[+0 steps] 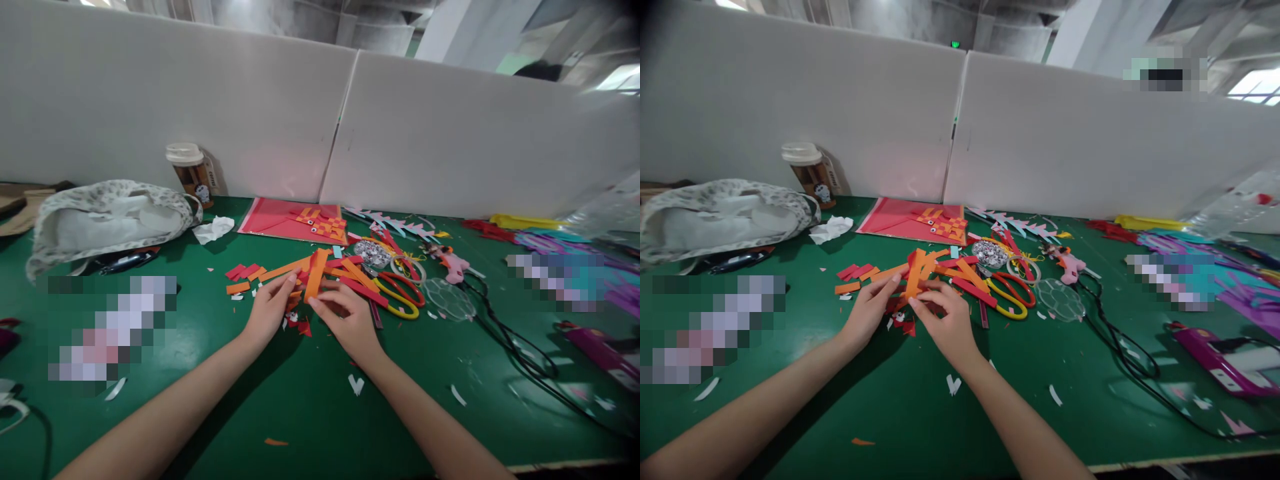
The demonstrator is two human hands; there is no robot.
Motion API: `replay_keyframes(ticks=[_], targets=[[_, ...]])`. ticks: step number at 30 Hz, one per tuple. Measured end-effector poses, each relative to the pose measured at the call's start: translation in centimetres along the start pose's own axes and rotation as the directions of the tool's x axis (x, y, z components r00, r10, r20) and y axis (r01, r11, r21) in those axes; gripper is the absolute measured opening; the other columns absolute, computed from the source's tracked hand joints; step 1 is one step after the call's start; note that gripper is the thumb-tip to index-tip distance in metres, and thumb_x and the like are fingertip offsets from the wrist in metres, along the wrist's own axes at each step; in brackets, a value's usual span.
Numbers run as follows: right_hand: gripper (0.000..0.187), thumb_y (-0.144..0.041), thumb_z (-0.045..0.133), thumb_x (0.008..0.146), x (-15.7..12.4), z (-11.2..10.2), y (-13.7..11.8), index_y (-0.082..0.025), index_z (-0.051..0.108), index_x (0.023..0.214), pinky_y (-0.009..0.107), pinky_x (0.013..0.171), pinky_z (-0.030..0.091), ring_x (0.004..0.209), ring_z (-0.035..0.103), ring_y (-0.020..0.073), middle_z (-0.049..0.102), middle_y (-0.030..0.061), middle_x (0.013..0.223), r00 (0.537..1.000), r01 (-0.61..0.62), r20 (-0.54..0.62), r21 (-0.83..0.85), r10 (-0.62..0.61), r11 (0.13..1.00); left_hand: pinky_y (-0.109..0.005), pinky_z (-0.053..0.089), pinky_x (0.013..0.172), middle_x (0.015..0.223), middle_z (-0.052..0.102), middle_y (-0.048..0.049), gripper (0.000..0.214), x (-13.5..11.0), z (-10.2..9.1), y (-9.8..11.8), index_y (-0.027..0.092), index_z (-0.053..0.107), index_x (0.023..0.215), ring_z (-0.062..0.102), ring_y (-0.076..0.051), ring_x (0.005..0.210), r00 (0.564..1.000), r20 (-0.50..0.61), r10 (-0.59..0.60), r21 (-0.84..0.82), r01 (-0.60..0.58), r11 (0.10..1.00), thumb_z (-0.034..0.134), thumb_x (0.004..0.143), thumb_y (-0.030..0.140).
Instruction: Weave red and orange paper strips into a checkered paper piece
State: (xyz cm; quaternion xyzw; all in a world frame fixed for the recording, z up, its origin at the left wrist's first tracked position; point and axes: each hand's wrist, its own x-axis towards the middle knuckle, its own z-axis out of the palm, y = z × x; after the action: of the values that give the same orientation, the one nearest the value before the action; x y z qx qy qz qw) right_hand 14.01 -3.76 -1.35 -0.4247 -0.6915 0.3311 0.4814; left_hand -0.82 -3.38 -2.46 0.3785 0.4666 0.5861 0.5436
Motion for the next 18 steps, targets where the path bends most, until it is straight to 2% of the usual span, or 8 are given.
replay_keyframes(ticks=[6,11,14,18], targets=[[0.007,-0.030,0.069,0.068,0.2,0.1,0.7,-0.024,0.070,0.071,0.034,0.072,0.054,0.088,0.062,0.0203,0.062,0.0053,0.103,0.994,-0.025,-0.100,0.113,0.036,0.993,-0.027,0.049,0.079,0.125,0.056,-0.0027,0.045,-0.5,0.5,0.3,0.027,0.057,0.119,0.056,-0.021,0.106,1.000,0.006,-0.025,-0.044,0.025,0.999,0.056,0.078,0.045],[0.008,-0.030,0.070,0.069,0.2,0.1,0.9,-0.023,0.072,0.073,0.033,0.075,0.053,0.086,0.063,0.0190,0.061,0.0053,0.104,0.996,-0.059,-0.062,0.119,0.066,0.991,-0.037,0.041,0.095,0.137,0.043,-0.0038,0.052,-0.6,0.3,-0.2,0.028,0.042,0.131,0.045,-0.025,0.120,0.994,0.101,0.040,0.005,-0.041,0.999,0.044,0.084,0.049],[0.006,-0.027,0.069,0.070,0.2,0.1,0.8,-0.024,0.072,0.075,0.035,0.081,0.051,0.089,0.062,0.0188,0.059,0.0044,0.105,0.998,-0.010,-0.052,0.123,0.017,0.992,-0.041,0.034,0.101,0.139,0.040,-0.0051,0.054,-0.7,0.3,-0.6,0.027,0.038,0.134,0.038,-0.026,0.126,0.986,0.146,0.081,0.022,-0.085,0.996,0.041,0.085,0.050],[0.005,-0.025,0.067,0.072,0.1,0.2,0.6,-0.025,0.071,0.075,0.037,0.086,0.049,0.095,0.060,0.0199,0.059,0.0044,0.106,0.997,0.077,-0.029,0.067,-0.075,0.995,-0.041,0.034,0.100,0.143,0.035,-0.0033,0.053,-0.5,0.4,-1.0,0.030,0.033,0.135,0.039,-0.025,0.125,0.982,0.178,0.060,-0.047,-0.053,0.998,0.038,0.087,0.050]])
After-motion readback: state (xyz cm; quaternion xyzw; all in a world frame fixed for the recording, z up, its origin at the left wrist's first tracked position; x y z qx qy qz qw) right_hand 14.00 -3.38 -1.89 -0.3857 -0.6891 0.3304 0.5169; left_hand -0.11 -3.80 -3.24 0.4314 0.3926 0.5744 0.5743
